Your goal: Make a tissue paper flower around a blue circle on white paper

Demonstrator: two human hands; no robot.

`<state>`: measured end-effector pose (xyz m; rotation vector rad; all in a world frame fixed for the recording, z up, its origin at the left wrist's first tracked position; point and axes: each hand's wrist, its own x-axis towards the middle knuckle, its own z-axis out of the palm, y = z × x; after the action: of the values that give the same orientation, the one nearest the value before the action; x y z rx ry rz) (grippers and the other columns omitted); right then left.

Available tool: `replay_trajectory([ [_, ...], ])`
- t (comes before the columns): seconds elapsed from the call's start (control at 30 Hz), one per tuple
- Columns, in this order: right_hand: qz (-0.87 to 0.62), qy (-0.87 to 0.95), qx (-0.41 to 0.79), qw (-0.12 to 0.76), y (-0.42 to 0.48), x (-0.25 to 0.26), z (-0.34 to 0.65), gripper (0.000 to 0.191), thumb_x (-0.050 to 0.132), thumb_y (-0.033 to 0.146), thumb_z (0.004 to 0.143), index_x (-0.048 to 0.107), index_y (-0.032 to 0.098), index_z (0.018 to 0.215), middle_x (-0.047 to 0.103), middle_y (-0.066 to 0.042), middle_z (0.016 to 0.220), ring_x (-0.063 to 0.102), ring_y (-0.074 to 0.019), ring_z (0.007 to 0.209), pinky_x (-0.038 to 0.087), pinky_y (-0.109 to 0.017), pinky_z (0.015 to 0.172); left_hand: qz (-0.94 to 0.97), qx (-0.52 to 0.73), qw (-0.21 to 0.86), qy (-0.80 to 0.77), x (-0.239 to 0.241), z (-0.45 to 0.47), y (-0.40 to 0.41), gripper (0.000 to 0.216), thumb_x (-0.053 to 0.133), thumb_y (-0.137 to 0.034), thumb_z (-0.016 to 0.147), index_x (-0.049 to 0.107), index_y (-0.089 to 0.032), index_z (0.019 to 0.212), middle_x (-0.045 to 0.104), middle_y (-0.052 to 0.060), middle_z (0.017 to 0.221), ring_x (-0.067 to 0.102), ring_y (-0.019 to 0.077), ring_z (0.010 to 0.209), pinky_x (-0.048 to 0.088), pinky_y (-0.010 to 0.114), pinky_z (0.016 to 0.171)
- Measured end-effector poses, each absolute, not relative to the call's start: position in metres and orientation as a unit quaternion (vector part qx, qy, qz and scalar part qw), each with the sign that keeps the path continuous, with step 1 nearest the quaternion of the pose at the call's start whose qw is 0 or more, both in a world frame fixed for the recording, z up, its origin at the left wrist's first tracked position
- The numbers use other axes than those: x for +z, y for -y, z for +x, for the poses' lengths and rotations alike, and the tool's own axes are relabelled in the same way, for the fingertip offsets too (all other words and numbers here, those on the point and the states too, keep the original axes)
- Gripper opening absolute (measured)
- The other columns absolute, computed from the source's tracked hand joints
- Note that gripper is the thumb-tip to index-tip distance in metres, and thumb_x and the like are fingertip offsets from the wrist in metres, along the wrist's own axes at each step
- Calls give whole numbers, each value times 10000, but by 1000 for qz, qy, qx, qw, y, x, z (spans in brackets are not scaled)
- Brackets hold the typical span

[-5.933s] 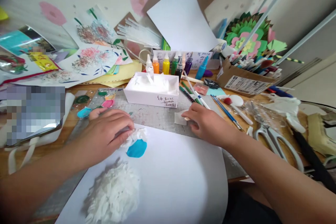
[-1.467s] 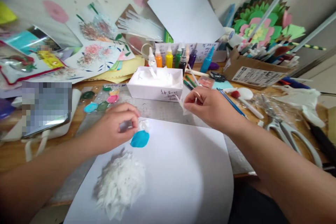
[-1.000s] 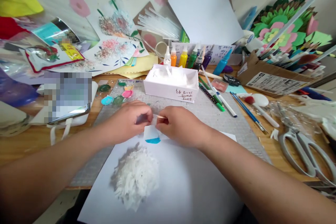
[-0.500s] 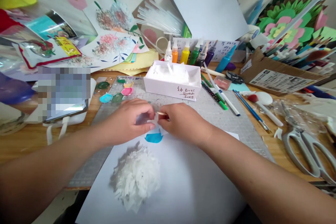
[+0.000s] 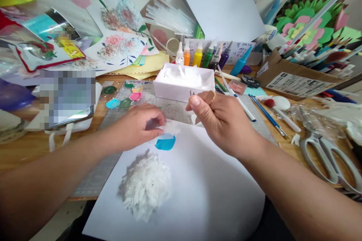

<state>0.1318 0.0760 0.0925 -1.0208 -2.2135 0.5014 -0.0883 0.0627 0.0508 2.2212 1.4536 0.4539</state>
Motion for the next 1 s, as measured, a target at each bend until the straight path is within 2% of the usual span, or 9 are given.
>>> replay_trajectory([
  [0.1,-346,836,257,339,-64,95,116,366,398,262,942,609,186,654,623,-8,640,584,-110,582,446,-220,532,802,156,220,-533,52,-88,-63,86,624,-246,712,588,-218,784,611,-11,843,521,198,880,324,374,824],
  [0.23,-330,844,309,289,-63,83,102,312,462,207,909,598,168,631,632,-7,672,581,-96,591,436,-200,545,801,144,221,-537,53,-89,-63,131,647,-273,704,578,-220,802,592,-19,819,517,194,857,336,353,795],
  [0.43,-359,847,312,239,-68,60,95,256,455,258,908,622,158,741,663,-18,745,570,-106,614,400,-219,562,814,136,212,-524,53,-91,-64,117,611,-294,739,539,-210,779,577,-18,820,508,196,876,329,364,798],
  [0.53,-373,848,302,223,-70,56,89,246,450,252,904,624,157,757,655,-13,719,566,-111,613,386,-222,565,819,130,211,-517,54,-91,-64,191,630,-341,712,506,-200,749,565,-10,809,509,206,873,334,379,793],
  [0.67,-374,862,275,202,-73,60,82,215,477,219,884,597,152,719,620,0,652,534,-103,573,358,-221,553,827,138,216,-501,53,-90,-63,318,690,-430,621,517,-214,777,569,-1,839,499,239,928,325,419,830],
  [0.77,-384,856,290,190,-76,60,79,254,471,208,886,553,153,652,585,11,616,493,-87,531,343,-218,538,824,139,195,-513,51,-87,-61,255,651,-391,655,507,-205,754,566,14,841,498,242,920,318,434,838],
  [0.87,-373,839,334,211,-77,59,80,299,465,220,891,530,155,607,577,9,628,502,-84,545,367,-212,551,824,137,165,-525,49,-85,-59,120,559,-298,717,511,-198,760,568,22,851,498,233,910,320,429,828],
  [1.0,-385,791,352,320,-82,71,98,352,405,301,929,572,154,657,594,-19,666,531,-101,562,408,-221,543,821,141,175,-525,50,-86,-58,94,500,-230,743,560,-224,815,581,5,887,493,219,931,309,424,862],
])
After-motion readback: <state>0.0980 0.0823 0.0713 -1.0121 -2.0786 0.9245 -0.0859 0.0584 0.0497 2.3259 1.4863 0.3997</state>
